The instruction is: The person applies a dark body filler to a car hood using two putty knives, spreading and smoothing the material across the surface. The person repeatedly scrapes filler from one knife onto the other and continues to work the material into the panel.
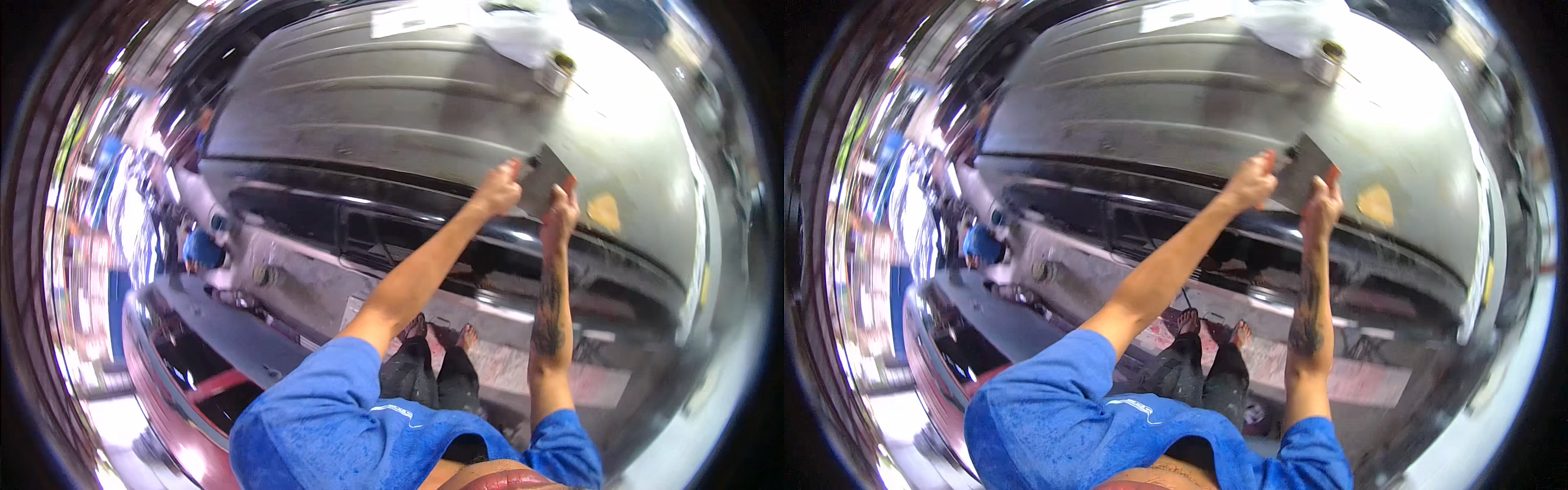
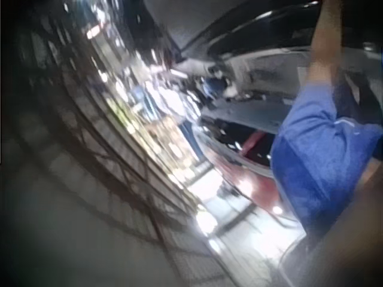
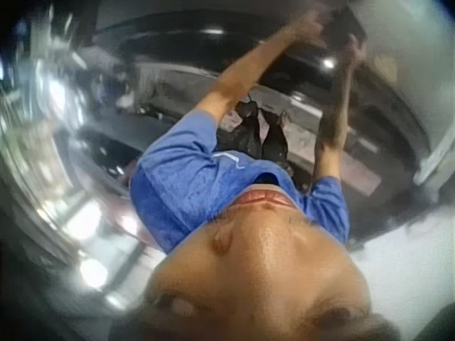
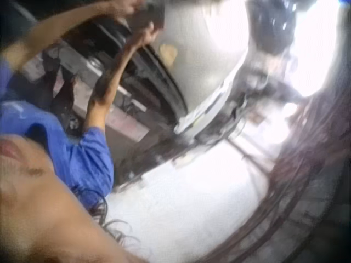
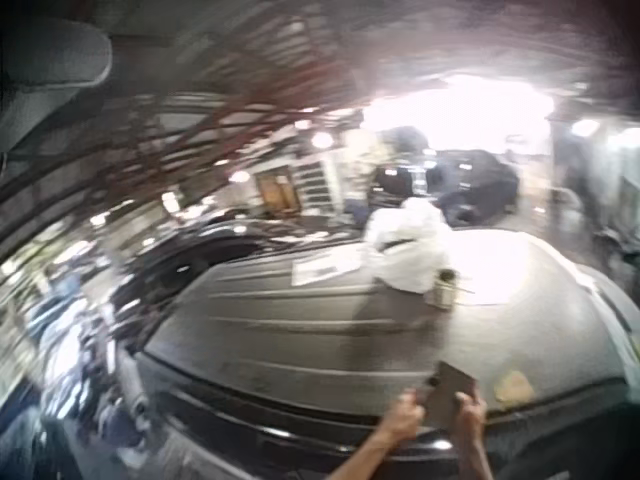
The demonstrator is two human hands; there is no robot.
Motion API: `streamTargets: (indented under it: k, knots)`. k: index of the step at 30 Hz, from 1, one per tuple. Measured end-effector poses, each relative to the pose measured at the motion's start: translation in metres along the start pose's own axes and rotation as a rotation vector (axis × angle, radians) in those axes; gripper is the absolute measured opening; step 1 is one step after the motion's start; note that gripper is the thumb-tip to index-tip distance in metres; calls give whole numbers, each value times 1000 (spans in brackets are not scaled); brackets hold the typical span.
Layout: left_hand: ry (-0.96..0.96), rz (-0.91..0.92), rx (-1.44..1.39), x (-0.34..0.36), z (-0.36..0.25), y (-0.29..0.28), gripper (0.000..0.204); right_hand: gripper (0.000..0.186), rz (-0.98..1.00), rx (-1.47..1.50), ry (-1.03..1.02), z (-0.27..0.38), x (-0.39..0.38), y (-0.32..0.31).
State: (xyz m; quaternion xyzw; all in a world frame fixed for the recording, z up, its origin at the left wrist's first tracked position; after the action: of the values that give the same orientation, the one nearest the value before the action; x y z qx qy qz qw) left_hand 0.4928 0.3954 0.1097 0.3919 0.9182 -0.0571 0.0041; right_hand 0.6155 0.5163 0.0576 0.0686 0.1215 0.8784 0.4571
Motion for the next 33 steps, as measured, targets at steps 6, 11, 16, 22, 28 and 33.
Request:
streamTargets:
  k: [6, 11, 16, 22, 28, 33]
  knots:
    - [-303, 309, 159, 10, -1, -5, 27, 22, -48, 0, 137, -22, 27, 3]
    - [-144, 54, -4, 20, 17, -48, 30, 13, 9, -42, 122, -8, 46, 27]
    - [93, -562, -268, 21, 78, -117, 31, 8, -18, 35, 130, 22, 97, 55]
    - [240, -926, -147, 15, 140, -169, 36, 28, 6, -666, -531, 82, 184, 77]
    - [267, -869, -169, 16, 154, -168, 33, 51, -166, -1611, -756, 143, 295, 100]
    - [217, -780, -173, 18, 165, -161, 38, 43, -281, -1807, -878, 175, 414, 110]
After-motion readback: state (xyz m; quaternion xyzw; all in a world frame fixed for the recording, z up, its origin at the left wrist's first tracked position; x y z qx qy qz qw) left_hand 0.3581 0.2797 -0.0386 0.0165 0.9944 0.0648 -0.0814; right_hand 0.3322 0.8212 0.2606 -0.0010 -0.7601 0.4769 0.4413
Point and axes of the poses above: each hand's wrist, its own x-axis towards the middle knuckle, its own y-axis out of the palm, z = x × y, the point moved 5 cm from there along x, towards the middle knuckle, and after that the axes turned 15 degrees about -x, right-handed, at the moved point
